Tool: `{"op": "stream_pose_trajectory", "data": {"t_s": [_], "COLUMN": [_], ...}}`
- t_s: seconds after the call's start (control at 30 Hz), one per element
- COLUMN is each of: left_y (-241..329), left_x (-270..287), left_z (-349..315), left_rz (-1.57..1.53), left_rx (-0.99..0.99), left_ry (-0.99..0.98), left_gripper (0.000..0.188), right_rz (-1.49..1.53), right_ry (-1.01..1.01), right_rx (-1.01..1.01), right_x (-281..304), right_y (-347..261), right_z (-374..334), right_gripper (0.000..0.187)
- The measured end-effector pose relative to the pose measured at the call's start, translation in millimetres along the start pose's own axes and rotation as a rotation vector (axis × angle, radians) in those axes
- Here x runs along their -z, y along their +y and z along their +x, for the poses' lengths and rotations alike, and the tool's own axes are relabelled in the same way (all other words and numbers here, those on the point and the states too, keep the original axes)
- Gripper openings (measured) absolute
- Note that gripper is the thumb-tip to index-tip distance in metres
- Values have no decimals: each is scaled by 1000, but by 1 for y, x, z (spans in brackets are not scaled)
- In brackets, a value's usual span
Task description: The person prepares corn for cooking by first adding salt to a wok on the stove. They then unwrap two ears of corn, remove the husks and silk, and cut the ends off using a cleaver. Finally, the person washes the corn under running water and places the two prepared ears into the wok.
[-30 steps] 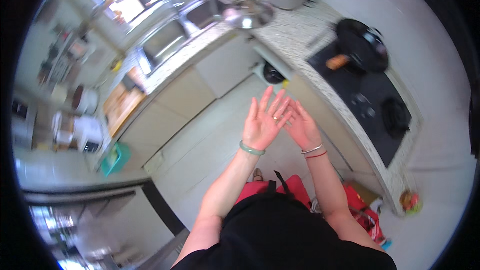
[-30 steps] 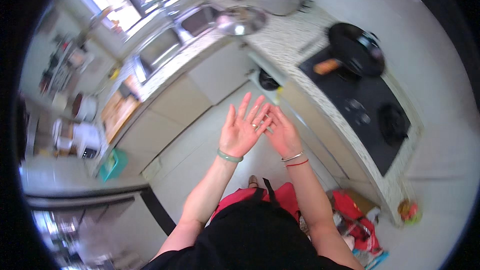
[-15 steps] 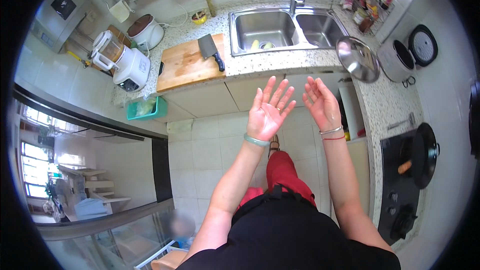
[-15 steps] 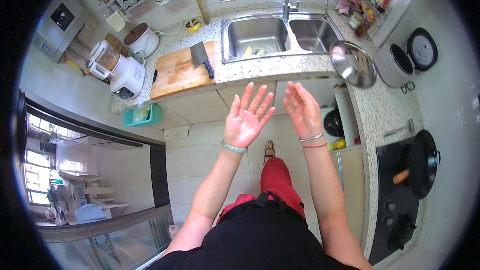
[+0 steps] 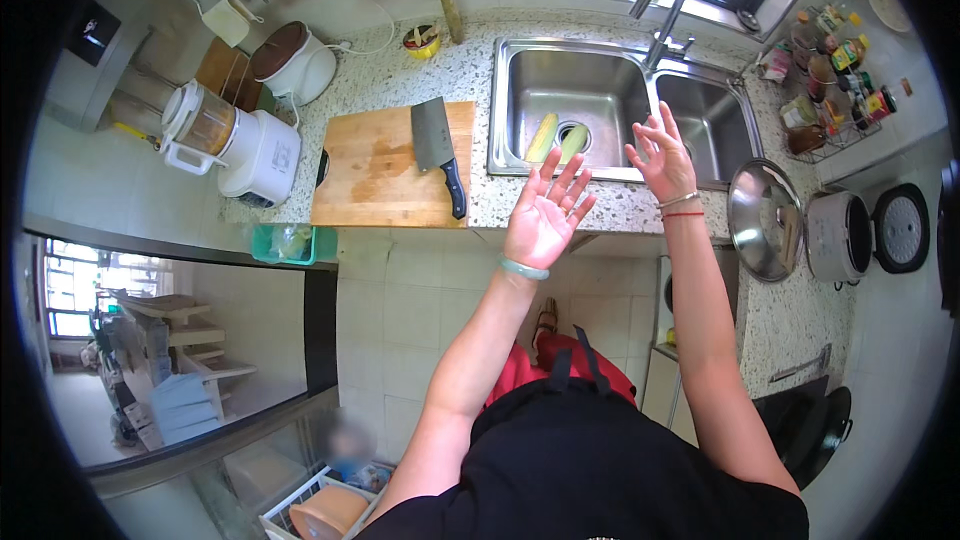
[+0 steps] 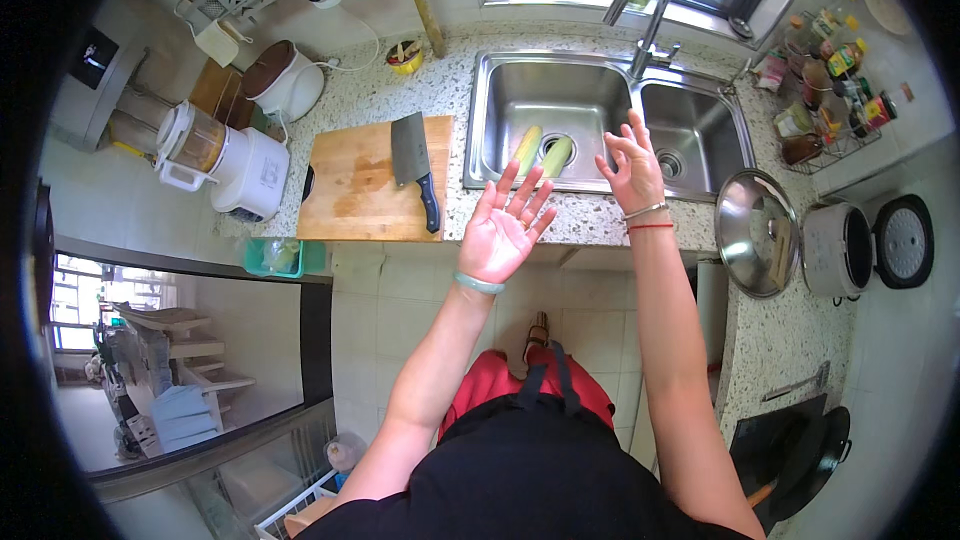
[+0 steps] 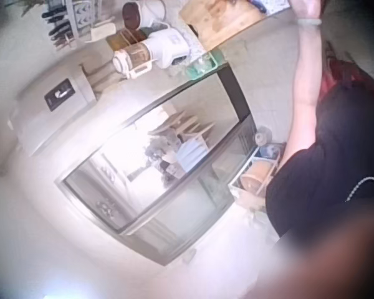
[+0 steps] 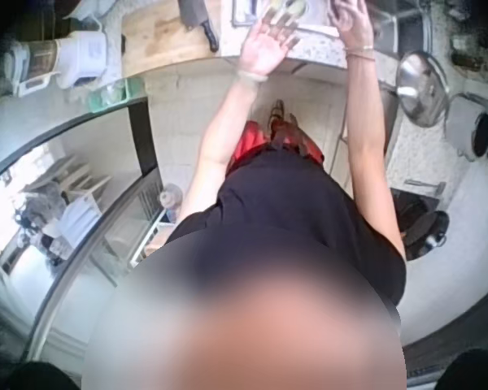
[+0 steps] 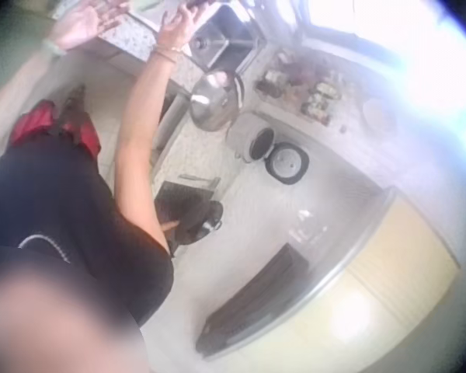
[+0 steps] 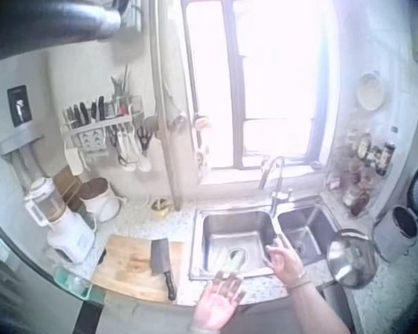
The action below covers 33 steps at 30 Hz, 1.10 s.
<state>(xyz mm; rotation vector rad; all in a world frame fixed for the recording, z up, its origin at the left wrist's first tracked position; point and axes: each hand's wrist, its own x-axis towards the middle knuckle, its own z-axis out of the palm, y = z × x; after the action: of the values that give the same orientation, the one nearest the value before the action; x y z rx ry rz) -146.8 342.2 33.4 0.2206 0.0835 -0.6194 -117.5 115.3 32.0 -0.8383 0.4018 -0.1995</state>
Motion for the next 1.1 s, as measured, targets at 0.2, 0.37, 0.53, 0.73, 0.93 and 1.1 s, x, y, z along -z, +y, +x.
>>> {"op": "stream_pose_trajectory", "data": {"t_s": [0.2,0.37,0.53,0.73,0.93,1.1], "left_y": [30,68,105,136,151,154], "left_x": [46,77,108,120,135,141], "left_z": [38,72,125,190,230,237], "left_rz": [2,-49,43,179,188,138], "left_rx": [-43,-46,-33,60,138,181], "left_ry": [110,230,319,406,438,470], "left_gripper": [36,32,29,35,35,34], "right_rz": [297,478,362,162,19,-677], "right_ry": [-17,26,138,391,542,754], "right_rx": [-230,-242,-220,-355,-458,-443], "right_x": [3,9,3,26,46,55], "right_y": [52,81,92,138,199,243], "right_z": [43,76,113,161,196,227], "right_gripper": [82,78,76,73,67,77]}}
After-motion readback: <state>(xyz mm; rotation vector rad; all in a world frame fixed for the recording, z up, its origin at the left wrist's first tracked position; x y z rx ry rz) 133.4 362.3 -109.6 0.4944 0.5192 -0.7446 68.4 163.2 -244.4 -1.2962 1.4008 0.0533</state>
